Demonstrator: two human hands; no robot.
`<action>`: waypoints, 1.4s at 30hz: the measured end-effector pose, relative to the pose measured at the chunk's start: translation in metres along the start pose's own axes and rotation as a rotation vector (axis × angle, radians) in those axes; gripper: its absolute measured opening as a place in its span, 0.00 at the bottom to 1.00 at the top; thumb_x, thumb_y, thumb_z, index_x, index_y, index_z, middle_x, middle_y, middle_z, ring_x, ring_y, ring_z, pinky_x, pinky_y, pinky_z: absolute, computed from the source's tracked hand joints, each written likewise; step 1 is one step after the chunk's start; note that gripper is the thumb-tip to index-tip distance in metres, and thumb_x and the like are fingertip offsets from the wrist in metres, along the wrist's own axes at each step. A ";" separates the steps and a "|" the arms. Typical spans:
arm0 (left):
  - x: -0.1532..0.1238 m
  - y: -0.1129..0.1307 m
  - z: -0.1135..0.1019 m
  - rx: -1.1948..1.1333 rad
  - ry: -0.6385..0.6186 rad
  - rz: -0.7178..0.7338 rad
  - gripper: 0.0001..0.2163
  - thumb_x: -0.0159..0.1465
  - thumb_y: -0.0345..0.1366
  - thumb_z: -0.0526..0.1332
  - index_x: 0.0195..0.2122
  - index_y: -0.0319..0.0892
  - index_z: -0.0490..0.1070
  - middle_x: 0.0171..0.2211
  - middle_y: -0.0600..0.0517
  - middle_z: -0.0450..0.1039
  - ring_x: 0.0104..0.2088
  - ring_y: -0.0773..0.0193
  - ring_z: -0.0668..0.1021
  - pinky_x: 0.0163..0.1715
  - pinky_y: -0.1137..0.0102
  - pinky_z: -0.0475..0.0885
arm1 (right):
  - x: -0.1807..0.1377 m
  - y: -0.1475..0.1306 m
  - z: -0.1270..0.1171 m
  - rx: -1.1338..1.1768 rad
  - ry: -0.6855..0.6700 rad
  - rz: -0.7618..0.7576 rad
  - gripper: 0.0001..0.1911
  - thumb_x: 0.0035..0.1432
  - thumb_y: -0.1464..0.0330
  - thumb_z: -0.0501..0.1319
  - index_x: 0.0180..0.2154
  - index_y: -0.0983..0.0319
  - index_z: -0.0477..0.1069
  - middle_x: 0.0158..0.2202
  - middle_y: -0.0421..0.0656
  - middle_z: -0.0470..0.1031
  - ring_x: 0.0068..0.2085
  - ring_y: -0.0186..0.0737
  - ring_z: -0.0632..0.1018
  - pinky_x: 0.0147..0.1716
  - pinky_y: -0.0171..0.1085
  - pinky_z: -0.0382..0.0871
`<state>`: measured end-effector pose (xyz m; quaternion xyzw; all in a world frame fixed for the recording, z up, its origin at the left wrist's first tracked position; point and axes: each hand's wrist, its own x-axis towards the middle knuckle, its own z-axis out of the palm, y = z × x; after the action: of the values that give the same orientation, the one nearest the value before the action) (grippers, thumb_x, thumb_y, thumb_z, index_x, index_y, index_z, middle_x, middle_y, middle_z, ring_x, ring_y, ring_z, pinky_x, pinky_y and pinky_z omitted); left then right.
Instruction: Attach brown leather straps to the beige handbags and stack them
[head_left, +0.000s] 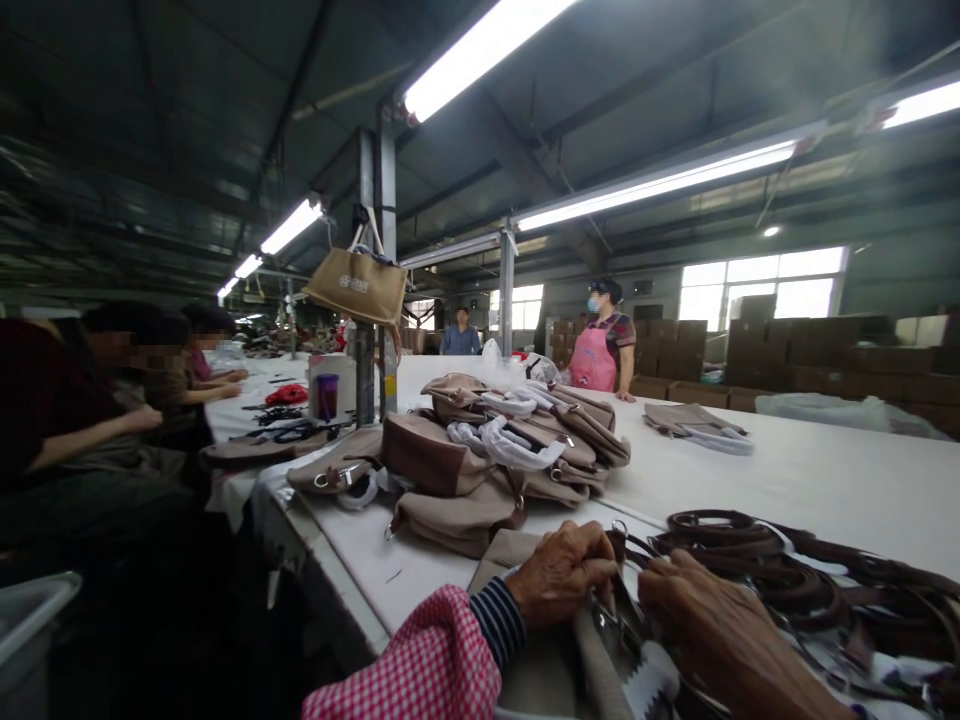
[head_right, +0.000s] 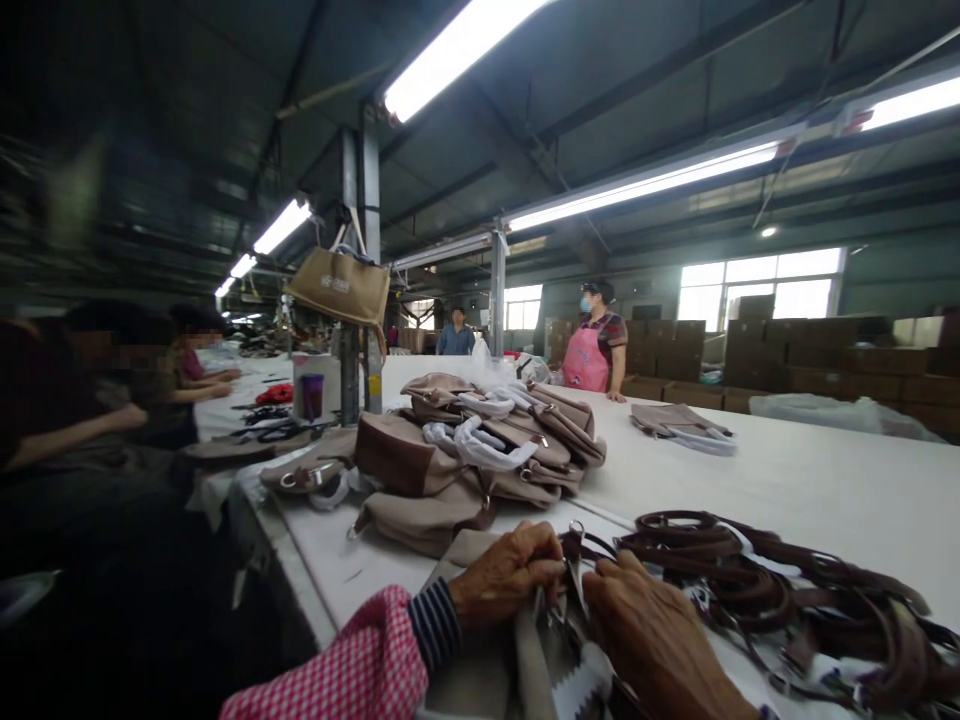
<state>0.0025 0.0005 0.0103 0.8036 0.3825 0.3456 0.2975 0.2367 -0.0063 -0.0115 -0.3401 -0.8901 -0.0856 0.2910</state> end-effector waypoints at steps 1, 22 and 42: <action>0.001 -0.003 0.002 -0.004 0.022 -0.019 0.03 0.67 0.36 0.63 0.39 0.44 0.74 0.32 0.56 0.73 0.43 0.61 0.72 0.49 0.68 0.66 | -0.001 0.004 -0.002 -0.007 0.023 -0.003 0.13 0.63 0.71 0.53 0.35 0.57 0.77 0.32 0.46 0.78 0.35 0.46 0.76 0.42 0.44 0.71; 0.000 -0.017 0.004 -0.561 -0.049 0.066 0.12 0.54 0.37 0.72 0.37 0.37 0.83 0.30 0.48 0.79 0.32 0.61 0.78 0.38 0.68 0.71 | 0.032 -0.026 -0.023 1.228 0.046 0.792 0.28 0.50 0.45 0.73 0.36 0.63 0.74 0.25 0.41 0.73 0.23 0.30 0.66 0.22 0.31 0.58; -0.006 -0.020 0.012 -0.426 0.050 0.051 0.14 0.55 0.30 0.71 0.41 0.41 0.72 0.41 0.51 0.72 0.39 0.63 0.76 0.41 0.69 0.69 | 0.027 -0.044 -0.007 1.112 -0.125 0.803 0.25 0.42 0.49 0.73 0.28 0.64 0.74 0.23 0.38 0.70 0.22 0.32 0.69 0.21 0.32 0.51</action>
<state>0.0006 0.0034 -0.0132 0.7231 0.2877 0.4457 0.4423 0.1950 -0.0272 0.0121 -0.4481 -0.6218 0.5183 0.3795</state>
